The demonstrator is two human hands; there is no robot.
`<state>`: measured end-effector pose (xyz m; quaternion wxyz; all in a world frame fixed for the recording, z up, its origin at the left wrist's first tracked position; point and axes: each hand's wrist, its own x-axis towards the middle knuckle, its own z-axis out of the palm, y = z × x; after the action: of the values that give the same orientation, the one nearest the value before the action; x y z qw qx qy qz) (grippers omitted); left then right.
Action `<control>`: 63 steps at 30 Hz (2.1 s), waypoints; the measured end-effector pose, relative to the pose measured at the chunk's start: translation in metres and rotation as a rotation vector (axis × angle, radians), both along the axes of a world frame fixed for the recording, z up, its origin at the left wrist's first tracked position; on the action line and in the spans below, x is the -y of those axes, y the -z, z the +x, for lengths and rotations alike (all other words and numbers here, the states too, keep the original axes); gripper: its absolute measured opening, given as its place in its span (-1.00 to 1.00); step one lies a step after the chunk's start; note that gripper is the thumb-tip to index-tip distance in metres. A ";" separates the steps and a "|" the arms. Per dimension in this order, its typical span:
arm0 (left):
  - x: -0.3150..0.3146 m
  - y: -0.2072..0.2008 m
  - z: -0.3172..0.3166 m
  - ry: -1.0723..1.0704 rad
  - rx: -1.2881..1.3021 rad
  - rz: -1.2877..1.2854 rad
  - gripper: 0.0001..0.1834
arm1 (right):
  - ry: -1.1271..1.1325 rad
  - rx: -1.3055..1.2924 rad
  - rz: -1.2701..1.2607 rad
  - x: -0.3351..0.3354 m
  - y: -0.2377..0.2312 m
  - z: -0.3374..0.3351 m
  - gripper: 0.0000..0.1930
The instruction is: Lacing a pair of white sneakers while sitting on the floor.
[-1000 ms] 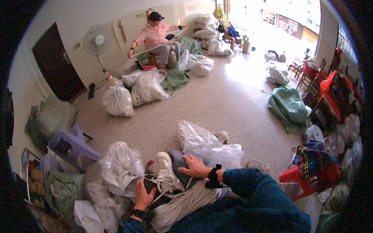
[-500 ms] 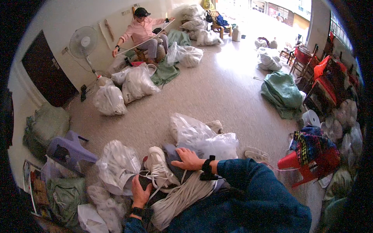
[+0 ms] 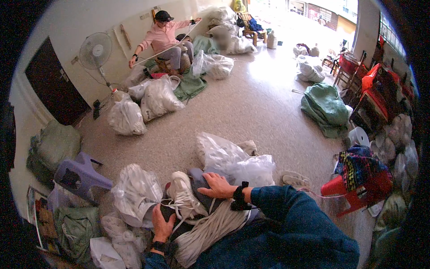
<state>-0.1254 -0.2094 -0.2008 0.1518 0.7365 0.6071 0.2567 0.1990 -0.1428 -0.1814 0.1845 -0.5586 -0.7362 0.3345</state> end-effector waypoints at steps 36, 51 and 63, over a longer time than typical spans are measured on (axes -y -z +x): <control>0.001 -0.001 -0.001 -0.013 -0.003 -0.012 -0.16 | 0.039 0.006 0.029 0.000 0.005 -0.003 -0.19; 0.001 -0.011 0.006 -0.027 -0.015 0.004 -0.16 | 0.032 -0.002 -0.022 0.001 -0.004 -0.003 -0.18; 0.000 -0.005 0.003 0.006 0.024 0.039 -0.16 | 0.020 -0.008 -0.025 -0.001 -0.003 -0.001 -0.17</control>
<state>-0.1225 -0.2092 -0.1959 0.1454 0.7379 0.5980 0.2771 0.1981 -0.1415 -0.1786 0.1837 -0.5669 -0.7256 0.3441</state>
